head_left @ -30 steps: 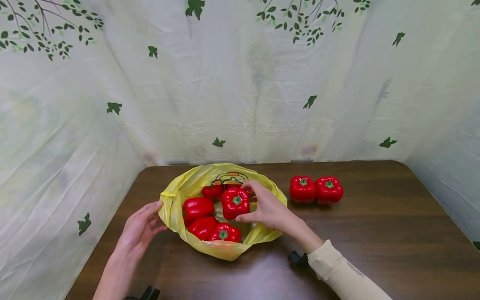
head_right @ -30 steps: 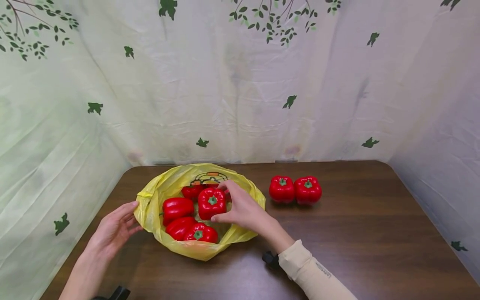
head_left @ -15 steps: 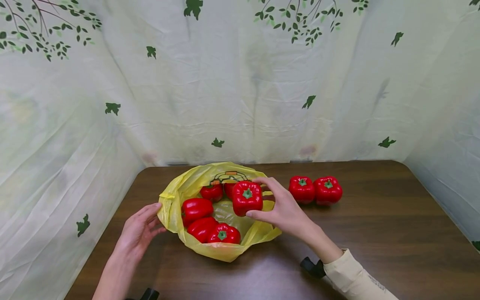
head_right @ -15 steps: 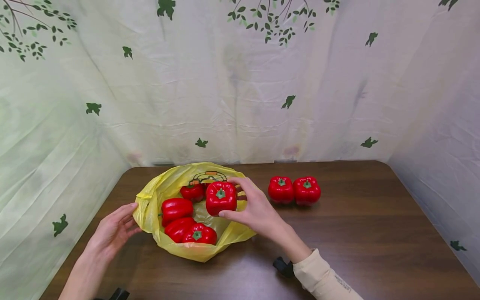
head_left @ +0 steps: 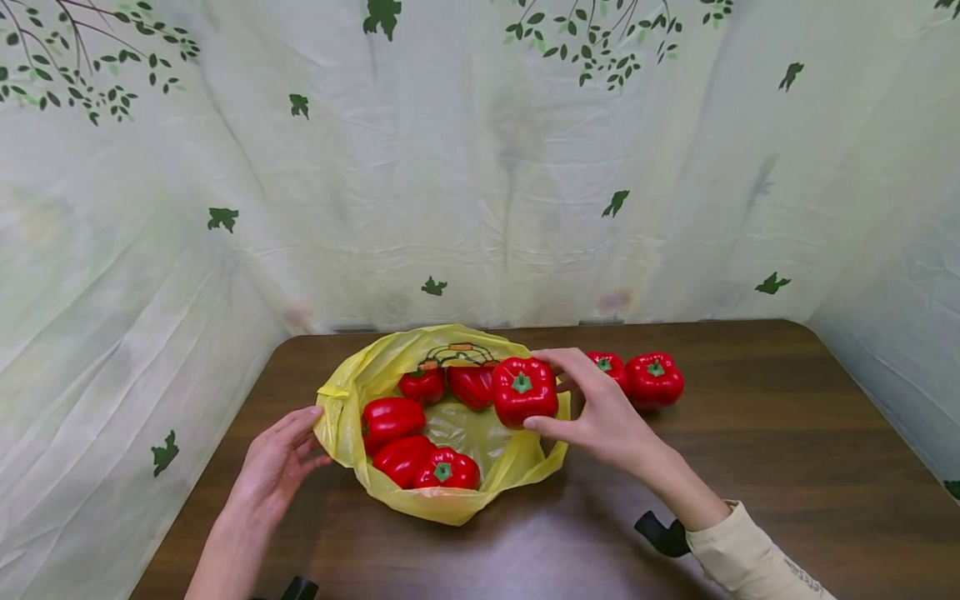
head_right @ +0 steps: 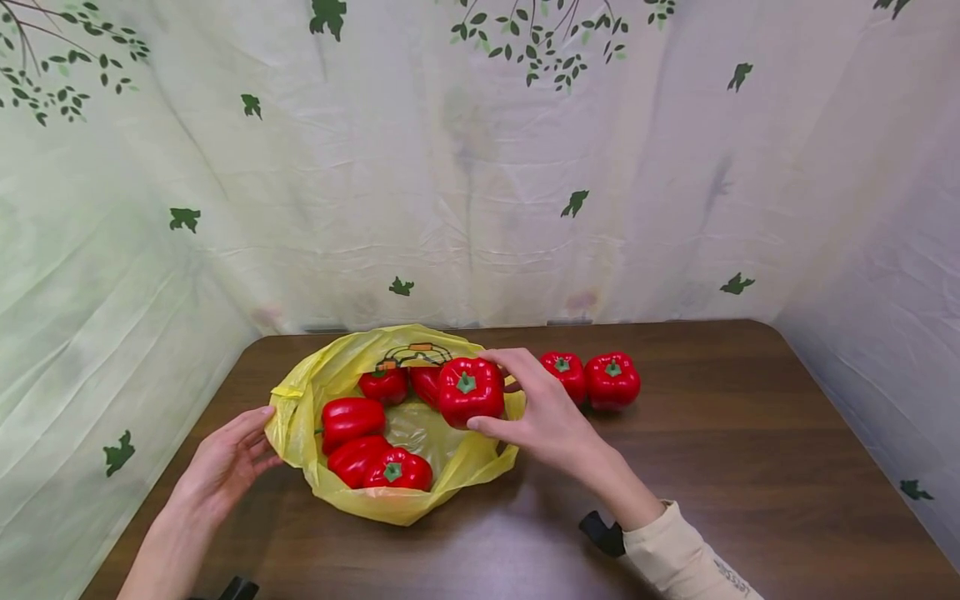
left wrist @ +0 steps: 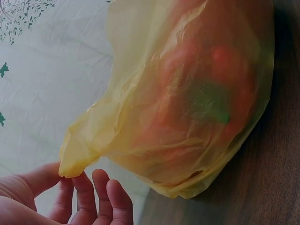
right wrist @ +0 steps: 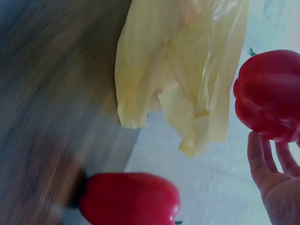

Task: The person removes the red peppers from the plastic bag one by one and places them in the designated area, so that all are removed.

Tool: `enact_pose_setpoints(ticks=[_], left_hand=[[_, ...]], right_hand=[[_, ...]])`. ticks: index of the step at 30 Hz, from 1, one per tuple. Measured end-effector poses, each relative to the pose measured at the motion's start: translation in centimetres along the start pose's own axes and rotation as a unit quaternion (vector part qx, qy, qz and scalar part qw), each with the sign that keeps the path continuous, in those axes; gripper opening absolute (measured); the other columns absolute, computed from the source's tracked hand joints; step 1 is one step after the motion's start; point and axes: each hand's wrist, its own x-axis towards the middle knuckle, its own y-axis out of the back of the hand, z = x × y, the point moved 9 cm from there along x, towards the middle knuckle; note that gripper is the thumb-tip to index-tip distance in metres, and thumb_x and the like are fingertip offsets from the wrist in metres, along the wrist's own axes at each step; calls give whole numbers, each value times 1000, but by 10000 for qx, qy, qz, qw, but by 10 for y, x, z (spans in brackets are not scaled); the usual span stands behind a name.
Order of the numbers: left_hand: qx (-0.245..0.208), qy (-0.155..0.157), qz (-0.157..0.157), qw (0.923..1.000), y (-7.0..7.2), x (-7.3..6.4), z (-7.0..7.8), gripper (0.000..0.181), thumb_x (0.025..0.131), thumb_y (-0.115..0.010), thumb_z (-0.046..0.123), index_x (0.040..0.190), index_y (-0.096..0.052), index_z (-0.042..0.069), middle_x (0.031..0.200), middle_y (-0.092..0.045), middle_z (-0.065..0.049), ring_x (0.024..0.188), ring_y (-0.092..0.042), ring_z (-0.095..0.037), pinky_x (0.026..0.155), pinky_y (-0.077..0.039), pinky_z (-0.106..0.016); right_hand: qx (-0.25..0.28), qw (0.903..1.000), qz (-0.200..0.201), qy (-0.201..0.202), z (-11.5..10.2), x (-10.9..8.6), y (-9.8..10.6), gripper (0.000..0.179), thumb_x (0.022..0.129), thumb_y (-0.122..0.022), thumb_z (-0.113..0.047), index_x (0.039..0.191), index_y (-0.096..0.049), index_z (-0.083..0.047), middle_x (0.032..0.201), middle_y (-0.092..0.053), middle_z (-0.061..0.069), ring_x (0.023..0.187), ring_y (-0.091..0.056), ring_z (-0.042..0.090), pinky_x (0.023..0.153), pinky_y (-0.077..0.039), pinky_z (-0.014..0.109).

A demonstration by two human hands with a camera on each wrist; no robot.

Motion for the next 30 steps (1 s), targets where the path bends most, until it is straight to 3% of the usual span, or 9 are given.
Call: enact_pose_setpoints(ticks=[10,15,30], left_hand=[[-33,20,32,10000,0,0,1,18,100,-59,20,89,-73,20,91,-72,5,82,-67,-11,72,-54,-32],[-38,35,38,10000,0,0,1,17,100,-60,20,89,-73,20,91,-72,5,83,-67,-11,72,-54,-32],[48,18,12,10000,-3,0,2,16,100,-60,21,90,-73,20,92,-72,6,84,-66,-11,73,-54,-32]], right_hand=[[-463,9989,69,-62,3,-11,21,74,78,-84,-38,142,-48,-30,134,-50,-10,121,-49,10,87,-53,43],[-496,9986,14,-173,6,-16,30,76,79,-84,-34,144,-46,-31,136,-48,-8,121,-48,12,85,-54,39],[-598,9979,-91,-237,14,-37,60,77,71,-90,-14,136,-50,-23,130,-52,-8,104,-59,14,82,-55,31]])
